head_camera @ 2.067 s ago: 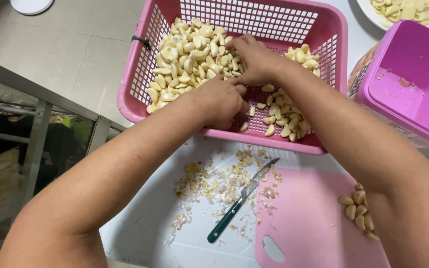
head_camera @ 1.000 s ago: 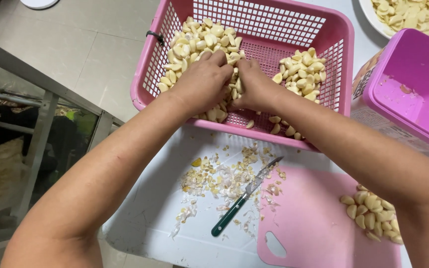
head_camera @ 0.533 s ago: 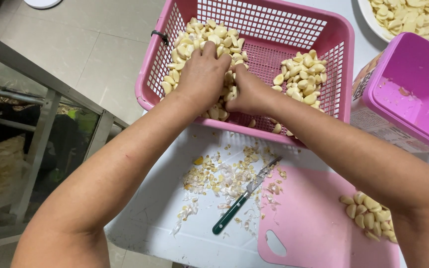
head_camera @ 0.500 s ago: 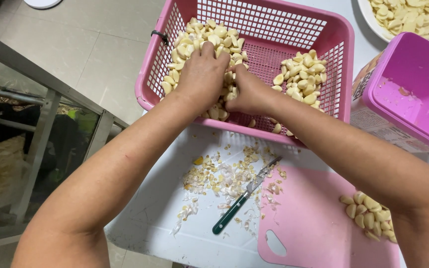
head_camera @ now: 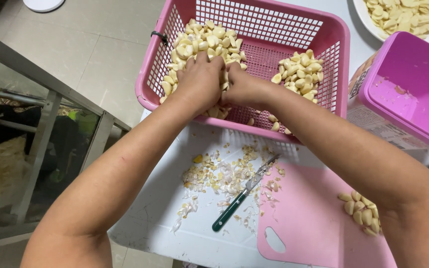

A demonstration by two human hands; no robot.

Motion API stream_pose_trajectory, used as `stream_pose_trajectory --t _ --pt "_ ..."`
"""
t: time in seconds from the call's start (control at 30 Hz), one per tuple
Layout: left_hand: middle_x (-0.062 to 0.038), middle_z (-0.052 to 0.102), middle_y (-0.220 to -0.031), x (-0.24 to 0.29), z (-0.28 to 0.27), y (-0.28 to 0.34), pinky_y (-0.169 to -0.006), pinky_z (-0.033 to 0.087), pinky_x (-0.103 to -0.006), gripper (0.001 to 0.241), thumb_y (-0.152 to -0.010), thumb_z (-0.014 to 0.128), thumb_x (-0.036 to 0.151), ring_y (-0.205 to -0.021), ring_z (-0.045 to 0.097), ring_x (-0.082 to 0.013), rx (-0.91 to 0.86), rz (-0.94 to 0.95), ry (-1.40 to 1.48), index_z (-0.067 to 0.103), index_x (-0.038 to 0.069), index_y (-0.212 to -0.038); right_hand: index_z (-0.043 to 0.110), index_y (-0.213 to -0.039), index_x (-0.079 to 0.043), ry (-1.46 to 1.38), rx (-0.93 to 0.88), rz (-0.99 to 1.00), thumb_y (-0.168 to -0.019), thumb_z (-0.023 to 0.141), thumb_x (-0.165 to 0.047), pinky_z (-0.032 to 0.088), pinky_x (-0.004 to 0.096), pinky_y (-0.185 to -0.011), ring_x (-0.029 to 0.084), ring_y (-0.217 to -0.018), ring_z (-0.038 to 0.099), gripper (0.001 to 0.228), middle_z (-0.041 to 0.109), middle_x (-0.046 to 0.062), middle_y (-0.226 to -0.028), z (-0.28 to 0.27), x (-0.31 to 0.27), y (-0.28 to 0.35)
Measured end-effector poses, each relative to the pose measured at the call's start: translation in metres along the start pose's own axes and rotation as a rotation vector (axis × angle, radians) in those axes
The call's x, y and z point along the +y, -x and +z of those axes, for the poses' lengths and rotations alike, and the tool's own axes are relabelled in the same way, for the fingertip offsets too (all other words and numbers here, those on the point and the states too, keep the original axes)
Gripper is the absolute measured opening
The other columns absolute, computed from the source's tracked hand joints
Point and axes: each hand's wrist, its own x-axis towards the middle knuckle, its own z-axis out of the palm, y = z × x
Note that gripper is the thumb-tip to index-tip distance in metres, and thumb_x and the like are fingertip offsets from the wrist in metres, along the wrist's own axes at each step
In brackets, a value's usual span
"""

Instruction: The person is peeling individual garlic cloves by hand and then slicing them into thin pieces using a small knife on a cutting board.

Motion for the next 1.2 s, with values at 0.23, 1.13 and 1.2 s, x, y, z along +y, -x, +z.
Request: stream_pose_trajectory --t 0.23,1.13,1.2 --pt "-0.013 0.051 -0.136 0.003 -0.007 -0.002 -0.111 0.04 -0.0604 0.045 -0.095 0.067 0.035 -0.136 0.047 -0.0378 0.02 -0.097 0.34 0.06 0.022 -0.138 0.023 -0.159 0.002 -0.349 -0.028 -0.14 -0.087 0.072 0.002 0.066 0.038 -0.084 0.035 -0.106 0.073 0.088 0.06 0.031 -0.133 -0.015 0.001 -0.017" --pt "-0.001 0.06 -0.114 0.125 0.004 0.122 -0.103 0.045 -0.0293 0.019 -0.11 0.05 0.03 -0.112 0.052 -0.0144 0.669 0.288 1.074 0.061 0.016 -0.116 0.035 -0.141 -0.001 0.132 0.298 -0.755 -0.094 0.058 -0.002 0.042 0.032 -0.08 0.018 -0.098 0.049 0.052 0.051 0.013 -0.119 -0.023 0.05 0.136" --pt "0.0 0.058 -0.116 0.161 0.023 0.145 -0.107 0.041 -0.0307 0.022 -0.113 0.046 0.033 -0.116 0.049 -0.016 0.666 0.356 1.028 0.059 0.016 -0.119 0.032 -0.145 0.003 0.173 0.379 -0.863 -0.1 0.056 0.001 0.044 0.035 -0.103 0.026 -0.12 0.054 0.052 0.049 0.021 -0.135 -0.02 0.085 0.178"
